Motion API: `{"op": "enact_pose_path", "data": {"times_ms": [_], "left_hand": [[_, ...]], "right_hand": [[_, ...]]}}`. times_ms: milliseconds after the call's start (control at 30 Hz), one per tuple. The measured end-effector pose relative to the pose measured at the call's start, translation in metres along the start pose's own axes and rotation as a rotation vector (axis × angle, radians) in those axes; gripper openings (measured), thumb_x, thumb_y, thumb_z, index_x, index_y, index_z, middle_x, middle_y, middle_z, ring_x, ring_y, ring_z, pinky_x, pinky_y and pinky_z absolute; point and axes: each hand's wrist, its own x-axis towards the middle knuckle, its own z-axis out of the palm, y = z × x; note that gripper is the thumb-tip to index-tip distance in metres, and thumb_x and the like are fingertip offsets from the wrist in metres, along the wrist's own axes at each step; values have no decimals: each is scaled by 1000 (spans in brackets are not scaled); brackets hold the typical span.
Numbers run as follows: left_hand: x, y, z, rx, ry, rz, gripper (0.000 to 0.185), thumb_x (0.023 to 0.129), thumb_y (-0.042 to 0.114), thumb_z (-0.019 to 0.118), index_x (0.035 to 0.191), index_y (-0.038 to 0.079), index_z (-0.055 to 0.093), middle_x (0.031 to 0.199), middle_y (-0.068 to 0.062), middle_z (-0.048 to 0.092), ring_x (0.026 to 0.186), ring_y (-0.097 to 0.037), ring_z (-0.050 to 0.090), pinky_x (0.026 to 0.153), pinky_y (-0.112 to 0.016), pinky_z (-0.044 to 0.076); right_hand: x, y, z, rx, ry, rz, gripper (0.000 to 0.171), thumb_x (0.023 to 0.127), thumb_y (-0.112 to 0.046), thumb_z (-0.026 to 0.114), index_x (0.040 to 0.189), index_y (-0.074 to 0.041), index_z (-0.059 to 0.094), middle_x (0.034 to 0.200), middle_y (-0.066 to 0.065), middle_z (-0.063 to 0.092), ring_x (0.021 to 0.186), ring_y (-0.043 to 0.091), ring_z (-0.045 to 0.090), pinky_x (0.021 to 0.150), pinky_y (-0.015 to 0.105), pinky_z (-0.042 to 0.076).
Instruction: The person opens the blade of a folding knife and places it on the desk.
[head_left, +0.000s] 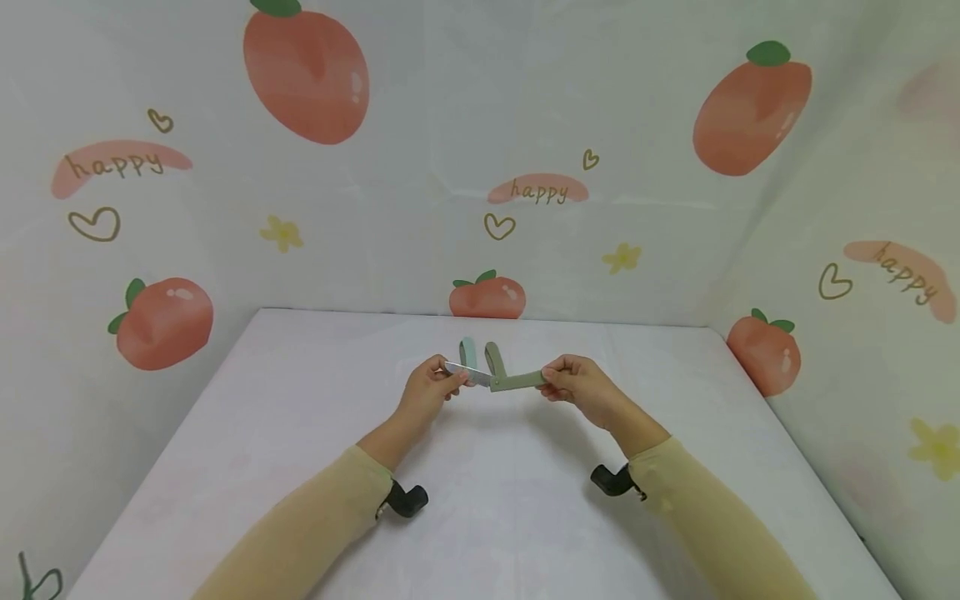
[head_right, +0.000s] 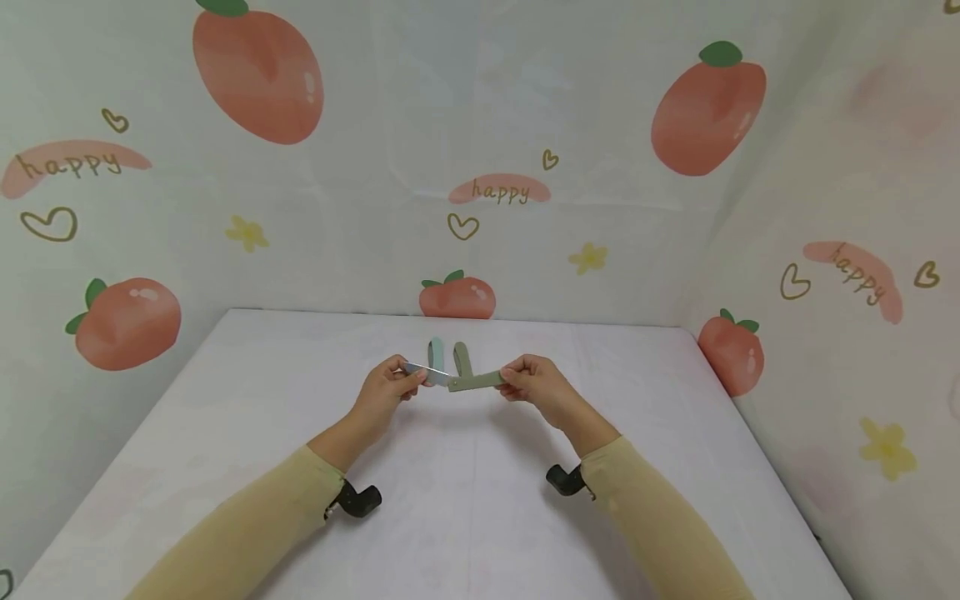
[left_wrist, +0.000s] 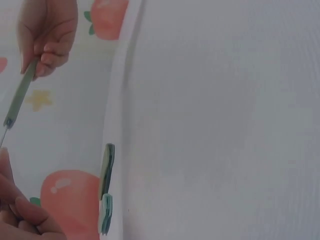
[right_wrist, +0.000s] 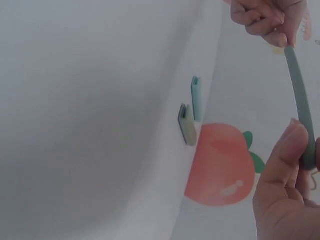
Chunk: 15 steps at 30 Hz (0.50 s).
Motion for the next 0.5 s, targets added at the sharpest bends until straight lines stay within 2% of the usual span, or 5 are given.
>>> {"op": "enact_pose_path", "data": {"times_ms": [200,333,500], "left_hand": [[-1,0,8,-83,109,-15,21,94,7,69,81,7,53,76,1,74,65,-13,50,63,-24,39],[-5,4,16,-155,185,-60,22,95,11,69,82,7,52,76,3,73,67,-17,49,64,-25,38],[-9,5,23,-197,259,-102,20,96,13,69,85,7,53,79,1,74,68,-16,47,66,-27,37]], "right_hand": [[0,0,7,112,55,-6,10,103,-6,54,101,4,56,85,5,69,76,10,65,72,21,54],[0,0,12,182,96,-7,7,103,-3,53,98,2,56,82,5,69,72,9,65,70,19,54],[1,1,16,235,136,11,6,102,-2,53,97,0,55,81,5,69,70,9,64,67,18,53]]}}
